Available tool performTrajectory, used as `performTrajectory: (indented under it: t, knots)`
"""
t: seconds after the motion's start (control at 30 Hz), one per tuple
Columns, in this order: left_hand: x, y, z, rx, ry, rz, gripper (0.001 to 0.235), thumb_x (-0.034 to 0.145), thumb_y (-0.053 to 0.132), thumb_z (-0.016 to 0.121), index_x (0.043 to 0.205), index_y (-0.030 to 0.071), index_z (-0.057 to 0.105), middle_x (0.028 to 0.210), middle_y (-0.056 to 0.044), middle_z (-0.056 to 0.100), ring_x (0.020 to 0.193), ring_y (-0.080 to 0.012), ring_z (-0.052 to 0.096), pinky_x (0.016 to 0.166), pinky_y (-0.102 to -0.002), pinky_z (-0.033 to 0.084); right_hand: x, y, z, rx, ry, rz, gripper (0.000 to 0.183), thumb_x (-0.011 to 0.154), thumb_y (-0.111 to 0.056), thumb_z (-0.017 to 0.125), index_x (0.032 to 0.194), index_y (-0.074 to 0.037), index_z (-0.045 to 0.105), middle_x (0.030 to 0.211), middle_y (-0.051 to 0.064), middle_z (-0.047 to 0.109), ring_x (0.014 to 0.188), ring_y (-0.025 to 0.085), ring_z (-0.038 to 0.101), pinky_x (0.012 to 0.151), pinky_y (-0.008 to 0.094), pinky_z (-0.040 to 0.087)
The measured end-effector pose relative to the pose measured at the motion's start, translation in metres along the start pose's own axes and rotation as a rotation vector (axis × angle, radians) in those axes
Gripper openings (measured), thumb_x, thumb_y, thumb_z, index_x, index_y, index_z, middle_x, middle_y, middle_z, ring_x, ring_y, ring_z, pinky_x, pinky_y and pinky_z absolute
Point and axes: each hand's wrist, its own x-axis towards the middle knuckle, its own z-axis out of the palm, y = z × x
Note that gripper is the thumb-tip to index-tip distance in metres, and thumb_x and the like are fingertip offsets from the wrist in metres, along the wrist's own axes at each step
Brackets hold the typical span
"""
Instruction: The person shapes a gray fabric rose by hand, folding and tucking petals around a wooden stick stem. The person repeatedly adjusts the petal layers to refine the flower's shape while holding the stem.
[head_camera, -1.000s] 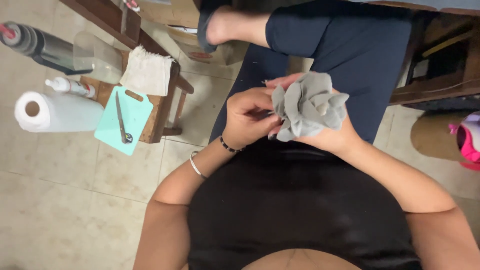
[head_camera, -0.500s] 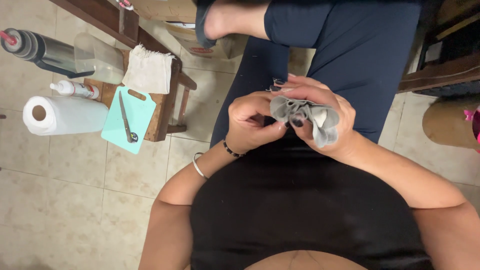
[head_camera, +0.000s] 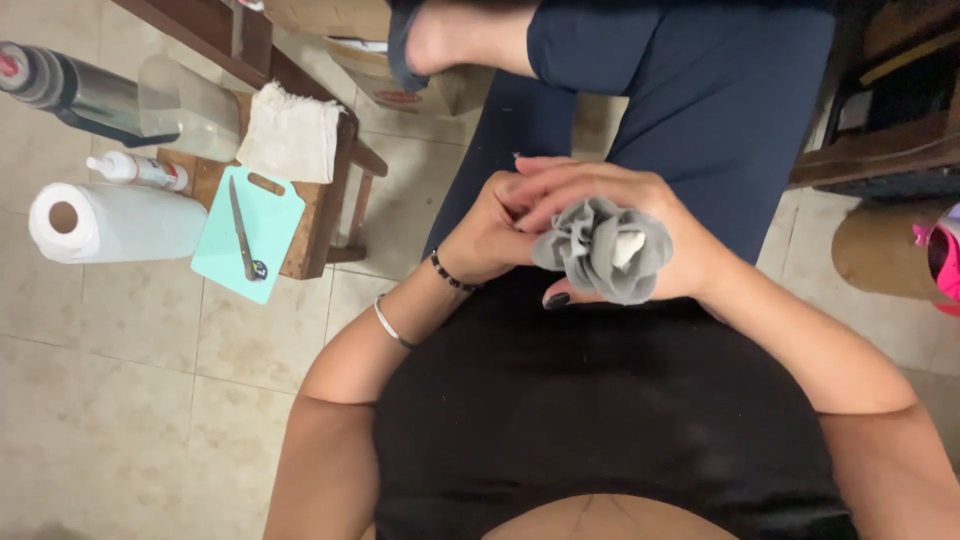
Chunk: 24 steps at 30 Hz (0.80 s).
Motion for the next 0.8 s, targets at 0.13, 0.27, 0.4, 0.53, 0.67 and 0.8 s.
performTrajectory:
  t: [0.13,0.27,0.4,0.53,0.67,0.8]
  knots:
    - [0.002,-0.001,0.0,-0.086,-0.032,-0.027,0.037,0.078,0.026,0.086,0.066,0.015,0.054,0.071,0.008,0.059,0.073,-0.0035,0.051,0.076,-0.024,0.045,-0.008,-0.008,0.005,-0.022,0.034,0.123,0.055,0.07,-0.029,0.094,0.108,-0.013,0.058,0.132,0.017,0.067,0.135,0.033,0.064,0.115,0.043,0.053]
    - [-0.002,-0.013,-0.009,-0.134,-0.022,-0.082,0.03,0.08,0.026,0.088,0.084,0.009,0.063,0.077,0.002,0.065,0.073,-0.0037,0.055,0.064,-0.022,0.043,-0.012,-0.002,0.015,-0.099,0.172,-0.059,0.044,0.077,-0.026,0.087,0.103,-0.004,0.06,0.099,0.012,0.073,0.113,0.03,0.072,0.126,0.061,0.043]
    - [-0.001,-0.01,-0.009,-0.04,-0.118,-0.006,0.029,0.086,0.031,0.084,0.08,0.011,0.064,0.079,-0.001,0.069,0.072,-0.0054,0.059,0.067,-0.022,0.047,-0.013,0.0,0.027,-0.168,0.256,-0.199,0.025,0.089,-0.024,0.071,0.1,-0.002,0.067,0.095,0.013,0.075,0.102,0.028,0.076,0.116,0.063,0.052]
    - [-0.004,-0.012,-0.011,-0.119,-0.191,0.009,0.023,0.088,0.025,0.083,0.09,0.009,0.067,0.089,-0.003,0.072,0.083,-0.0096,0.065,0.078,-0.026,0.052,-0.016,0.006,0.026,-0.141,0.278,-0.215,0.02,0.096,-0.022,0.065,0.098,-0.002,0.065,0.091,0.014,0.075,0.104,0.033,0.076,0.113,0.061,0.054]
    - [-0.008,-0.016,-0.009,-0.01,-0.003,0.008,0.031,0.082,0.034,0.086,0.086,0.012,0.065,0.081,0.004,0.063,0.074,-0.0043,0.055,0.066,-0.022,0.044,-0.018,0.005,0.018,-0.129,0.152,-0.099,0.062,0.072,-0.041,0.081,0.115,-0.003,0.057,0.112,0.016,0.071,0.121,0.034,0.07,0.126,0.061,0.042]
    - [-0.002,0.002,-0.002,-0.097,-0.086,0.054,0.019,0.089,0.022,0.083,0.089,0.008,0.07,0.097,-0.009,0.072,0.088,-0.0155,0.069,0.08,-0.028,0.058,-0.018,0.0,0.012,-0.137,0.207,-0.076,0.123,0.042,-0.063,0.088,0.134,0.007,0.048,0.131,0.018,0.064,0.128,0.037,0.067,0.125,0.057,0.052]
